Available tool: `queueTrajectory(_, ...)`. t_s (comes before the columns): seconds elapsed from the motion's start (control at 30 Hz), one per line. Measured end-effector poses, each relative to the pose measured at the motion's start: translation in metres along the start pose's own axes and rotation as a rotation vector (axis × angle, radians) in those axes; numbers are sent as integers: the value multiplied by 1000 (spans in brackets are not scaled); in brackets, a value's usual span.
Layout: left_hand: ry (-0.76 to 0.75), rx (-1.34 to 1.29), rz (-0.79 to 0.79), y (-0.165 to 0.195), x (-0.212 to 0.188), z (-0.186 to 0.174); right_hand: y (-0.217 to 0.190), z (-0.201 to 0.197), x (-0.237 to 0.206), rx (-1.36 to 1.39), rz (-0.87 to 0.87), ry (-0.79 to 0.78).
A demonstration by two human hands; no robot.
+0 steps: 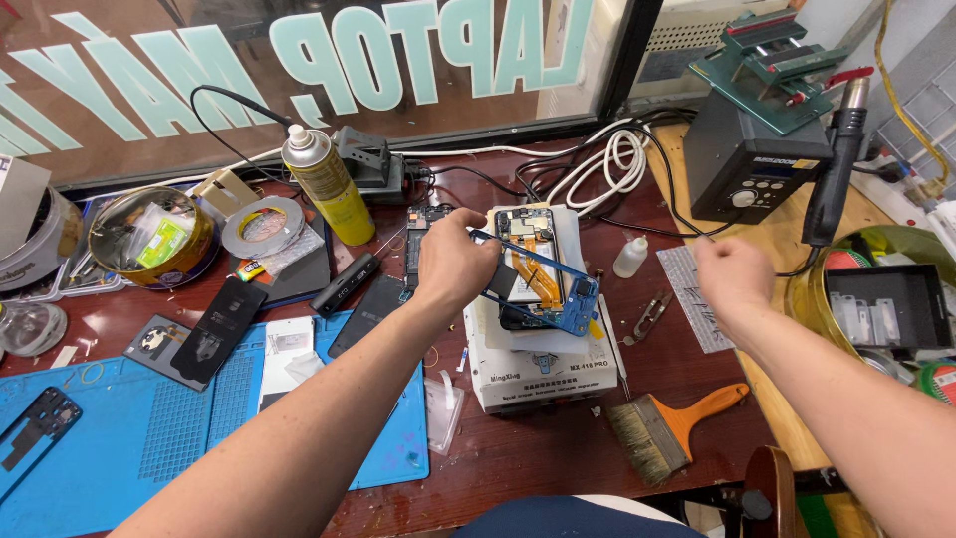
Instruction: The person disassembles a smartphone, removes the battery and internal components, and uses a screwdriver to adjust parts on the motherboard. They handle the phone frame, battery, and small screws while working at a cluttered repair bench.
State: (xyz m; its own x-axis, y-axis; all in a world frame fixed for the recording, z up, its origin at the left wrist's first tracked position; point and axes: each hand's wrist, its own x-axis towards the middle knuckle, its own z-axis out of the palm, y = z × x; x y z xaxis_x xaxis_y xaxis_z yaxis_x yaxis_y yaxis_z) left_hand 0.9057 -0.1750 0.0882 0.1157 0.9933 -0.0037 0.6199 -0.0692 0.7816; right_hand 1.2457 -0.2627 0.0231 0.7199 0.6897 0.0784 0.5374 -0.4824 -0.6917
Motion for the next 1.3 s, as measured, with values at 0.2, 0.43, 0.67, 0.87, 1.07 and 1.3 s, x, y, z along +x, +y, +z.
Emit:
queueTrajectory(0.2, -8, 89, 3, 10, -4, 8, 21, 35, -28, -168, 175, -645)
queueTrajectory(0.43, 11, 137, 136, 16, -5, 10, 16, 60, -54, -610, -213, -673)
queueTrajectory(0.67, 70, 141, 338, 14, -10, 13, -13, 29, -40, -409, 118, -754)
queueTrajectory(0.87, 14, 63, 279, 11, -10, 13, -65, -31, -10, -87, -85, -581)
queueTrajectory(1.07, 16, 21, 226, 5, -6, 12, -136, -36, -16, 751, 2, -592)
queueTrajectory(1.3, -1, -21, 150, -3, -3, 15, -171, 8, -63, 813, -42, -688)
